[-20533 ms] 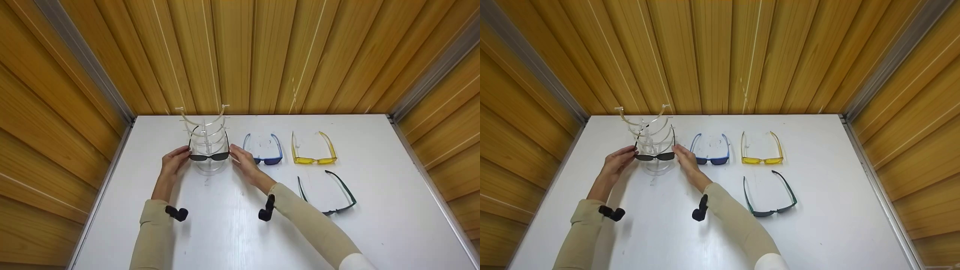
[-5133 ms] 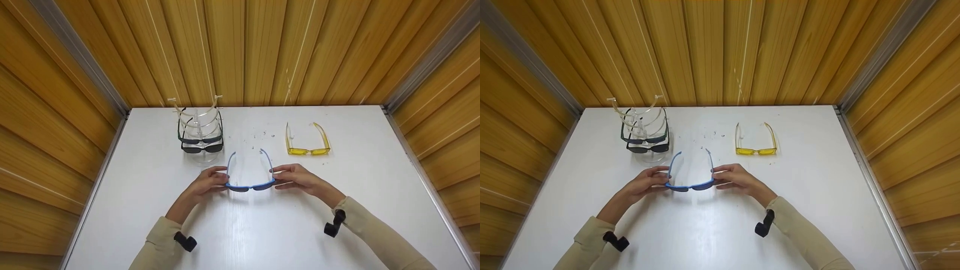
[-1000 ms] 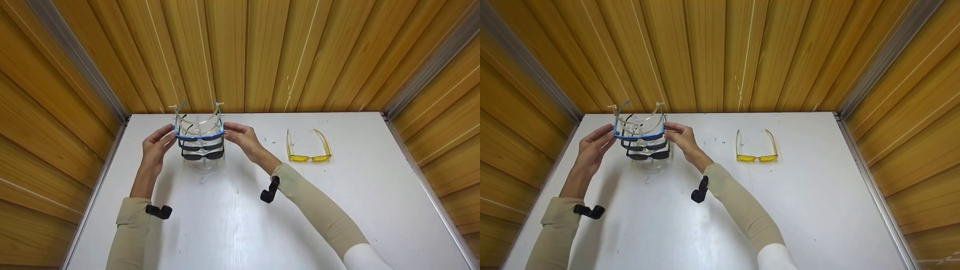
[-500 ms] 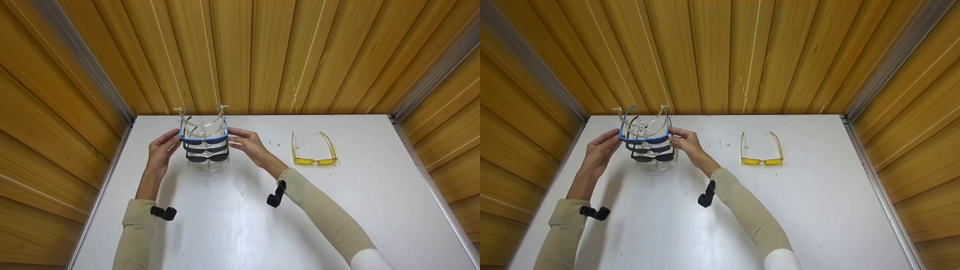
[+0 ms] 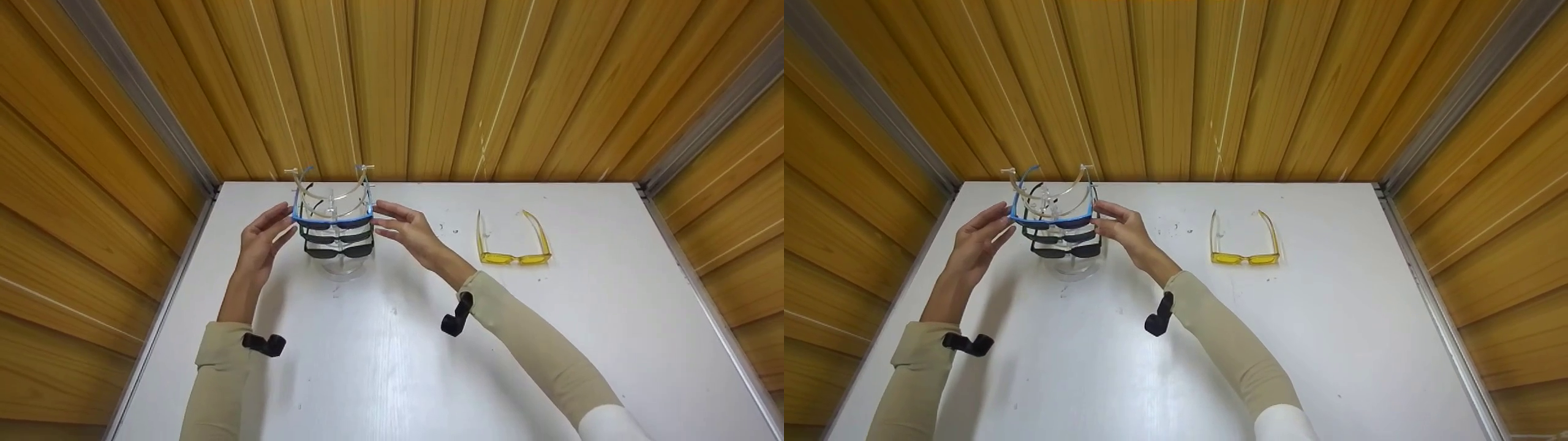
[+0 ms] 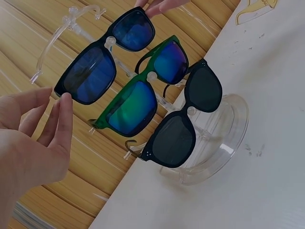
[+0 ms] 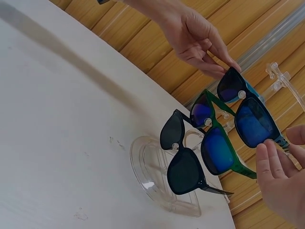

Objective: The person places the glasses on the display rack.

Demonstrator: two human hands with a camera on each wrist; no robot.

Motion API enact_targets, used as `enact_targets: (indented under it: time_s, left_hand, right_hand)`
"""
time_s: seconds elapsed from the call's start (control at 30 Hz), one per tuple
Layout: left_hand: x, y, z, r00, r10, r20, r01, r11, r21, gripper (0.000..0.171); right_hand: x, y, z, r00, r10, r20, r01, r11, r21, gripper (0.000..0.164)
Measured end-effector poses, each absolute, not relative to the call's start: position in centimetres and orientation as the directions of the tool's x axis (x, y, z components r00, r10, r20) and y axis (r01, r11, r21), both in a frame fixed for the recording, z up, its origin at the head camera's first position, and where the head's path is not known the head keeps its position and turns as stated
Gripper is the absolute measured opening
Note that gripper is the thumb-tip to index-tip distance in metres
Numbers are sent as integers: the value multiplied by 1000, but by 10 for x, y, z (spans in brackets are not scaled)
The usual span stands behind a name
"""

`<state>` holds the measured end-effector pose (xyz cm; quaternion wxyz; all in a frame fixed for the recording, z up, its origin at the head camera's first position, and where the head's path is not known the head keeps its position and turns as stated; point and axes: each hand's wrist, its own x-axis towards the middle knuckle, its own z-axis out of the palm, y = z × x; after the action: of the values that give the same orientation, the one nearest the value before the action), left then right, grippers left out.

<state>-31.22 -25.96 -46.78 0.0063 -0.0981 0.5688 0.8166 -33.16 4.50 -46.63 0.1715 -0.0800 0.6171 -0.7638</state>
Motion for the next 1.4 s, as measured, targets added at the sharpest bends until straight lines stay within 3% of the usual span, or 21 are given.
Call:
enact_targets:
  time_s: [0.13, 0.3, 0.8, 1.2, 1.4]
  left_hand:
    - [-306, -267, -466, -981, -80, -175, -136, -355, 925, 49]
    - [-290, -276, -469, -984, -63, -168, -141, -308, 941, 40]
    - [-230, -258, -486, -972, -25, -233, -226, -165, 960, 37]
    - [-227, -199, -498, -962, 137, -238, -264, -228, 937, 35]
    - [-226, -175, -502, -943, 227, -245, -291, -196, 937, 35]
  right_hand:
    - [-328, 52, -465, -923, -376, -83, 158, -173, -972, 47]
    - [-319, 73, -470, -902, -422, -92, 166, -141, -976, 45]
    - [-287, 174, -493, -858, -496, -137, 234, -139, -962, 41]
    - [-282, 249, -508, -889, -425, -168, 225, -88, -970, 45]
    - [-275, 294, -519, -918, -340, -205, 257, -118, -959, 30]
